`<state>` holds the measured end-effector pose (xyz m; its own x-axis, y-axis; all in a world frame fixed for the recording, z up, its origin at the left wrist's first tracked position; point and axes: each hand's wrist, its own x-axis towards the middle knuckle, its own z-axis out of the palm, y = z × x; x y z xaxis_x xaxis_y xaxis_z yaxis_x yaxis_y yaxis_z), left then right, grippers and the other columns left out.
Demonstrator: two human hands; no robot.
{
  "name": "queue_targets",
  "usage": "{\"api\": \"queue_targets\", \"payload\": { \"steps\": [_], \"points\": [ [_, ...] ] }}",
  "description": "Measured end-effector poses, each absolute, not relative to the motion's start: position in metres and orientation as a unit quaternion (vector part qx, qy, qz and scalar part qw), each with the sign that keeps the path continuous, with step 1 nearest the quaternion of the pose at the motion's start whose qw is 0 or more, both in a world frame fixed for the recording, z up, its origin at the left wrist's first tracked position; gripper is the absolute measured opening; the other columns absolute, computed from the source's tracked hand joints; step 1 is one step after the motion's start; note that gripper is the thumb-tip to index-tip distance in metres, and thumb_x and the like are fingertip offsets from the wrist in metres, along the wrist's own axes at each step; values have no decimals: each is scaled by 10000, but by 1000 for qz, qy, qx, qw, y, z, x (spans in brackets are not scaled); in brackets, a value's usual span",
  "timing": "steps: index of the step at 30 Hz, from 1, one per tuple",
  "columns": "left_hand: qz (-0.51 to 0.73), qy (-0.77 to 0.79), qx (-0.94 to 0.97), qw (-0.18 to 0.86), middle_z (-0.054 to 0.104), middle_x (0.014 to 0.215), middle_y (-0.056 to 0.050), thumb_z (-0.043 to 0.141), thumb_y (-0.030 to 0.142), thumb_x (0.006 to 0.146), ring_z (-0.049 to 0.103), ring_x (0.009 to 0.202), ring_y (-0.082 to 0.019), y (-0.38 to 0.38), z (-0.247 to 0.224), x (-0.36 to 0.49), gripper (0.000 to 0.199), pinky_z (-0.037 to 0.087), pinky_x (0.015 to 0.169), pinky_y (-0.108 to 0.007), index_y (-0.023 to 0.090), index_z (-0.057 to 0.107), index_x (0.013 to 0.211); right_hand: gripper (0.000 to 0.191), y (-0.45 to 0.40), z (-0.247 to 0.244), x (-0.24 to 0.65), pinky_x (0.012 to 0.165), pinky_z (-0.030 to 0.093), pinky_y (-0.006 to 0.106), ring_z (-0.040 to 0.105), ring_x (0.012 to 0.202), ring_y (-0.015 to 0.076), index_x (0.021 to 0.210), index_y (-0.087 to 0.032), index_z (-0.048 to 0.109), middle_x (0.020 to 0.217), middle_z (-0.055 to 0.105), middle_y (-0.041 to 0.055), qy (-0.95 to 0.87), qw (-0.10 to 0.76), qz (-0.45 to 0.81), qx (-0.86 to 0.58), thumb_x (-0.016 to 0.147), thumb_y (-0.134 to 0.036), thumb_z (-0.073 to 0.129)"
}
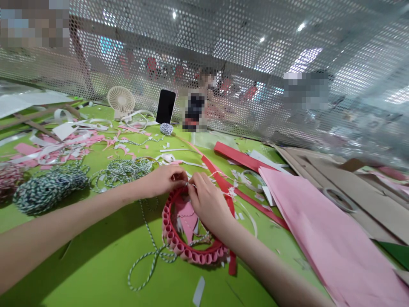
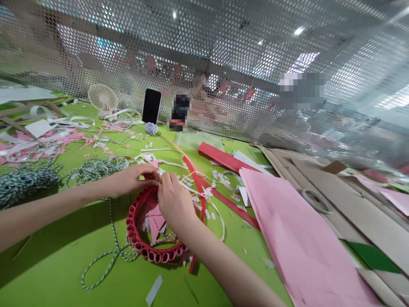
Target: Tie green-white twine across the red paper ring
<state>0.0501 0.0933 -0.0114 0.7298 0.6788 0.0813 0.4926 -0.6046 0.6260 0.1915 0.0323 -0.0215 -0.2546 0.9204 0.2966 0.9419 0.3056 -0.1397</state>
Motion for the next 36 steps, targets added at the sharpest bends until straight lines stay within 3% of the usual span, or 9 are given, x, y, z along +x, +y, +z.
{"api": "queue_targets", "payload": {
  "steps": [6, 11, 20, 30, 33, 36],
  "points": [
    [156, 329, 918, 159, 586, 831, -98, 357, 198, 839, 527, 793, -177, 88, -15, 52, 211, 405, 726, -281, 118, 548, 798, 123, 32, -22, 192, 453, 337, 216, 499, 574, 144, 766, -150, 489, 720, 535, 65, -796, 167, -33, -581, 811, -127, 377],
    [129, 318, 939, -5, 578, 935, -167, 385, 92, 789, 524, 866, -250, 85, -13, 50, 188, 382, 777, -387, 76, 552, 874, 150, 31, -23, 192, 452, 318, 216, 475, 554, 140, 724, -156, 476, 688, 516, 57, -799, 174, -35, -575, 800, -119, 353],
    [119, 268, 939, -179, 649, 914, -122, 386, 67, 805, 569, 816, -228, 90, -16, 47, 216, 391, 700, -353, 119, 573, 900, 161, 27, -22, 194, 455, 250, 229, 433, 529, 128, 714, -156, 482, 664, 493, 30, -808, 181, -21, -560, 785, -160, 338],
    [120, 277, 940, -161, 660, 927, -145, 380, 64, 810, 590, 842, -245, 90, -14, 46, 224, 406, 719, -378, 102, 591, 873, 128, 28, -24, 195, 461, 183, 225, 347, 473, 95, 613, -166, 474, 573, 482, -3, -827, 177, -10, -534, 696, -140, 381],
    [130, 293, 940, -114, 673, 888, -102, 364, 107, 845, 616, 774, -182, 92, -9, 44, 226, 445, 670, -289, 107, 576, 924, 132, 28, -24, 194, 469, 210, 223, 378, 491, 103, 653, -157, 483, 593, 506, 10, -819, 180, -10, -545, 715, -147, 367],
    [131, 268, 952, -70, 662, 984, -65, 356, 149, 872, 618, 820, -108, 92, -1, 43, 247, 455, 649, -179, 135, 533, 1044, 138, 28, -24, 194, 474, 219, 226, 399, 498, 111, 669, -154, 488, 609, 525, 23, -813, 177, -11, -554, 726, -154, 362]
  ]
}}
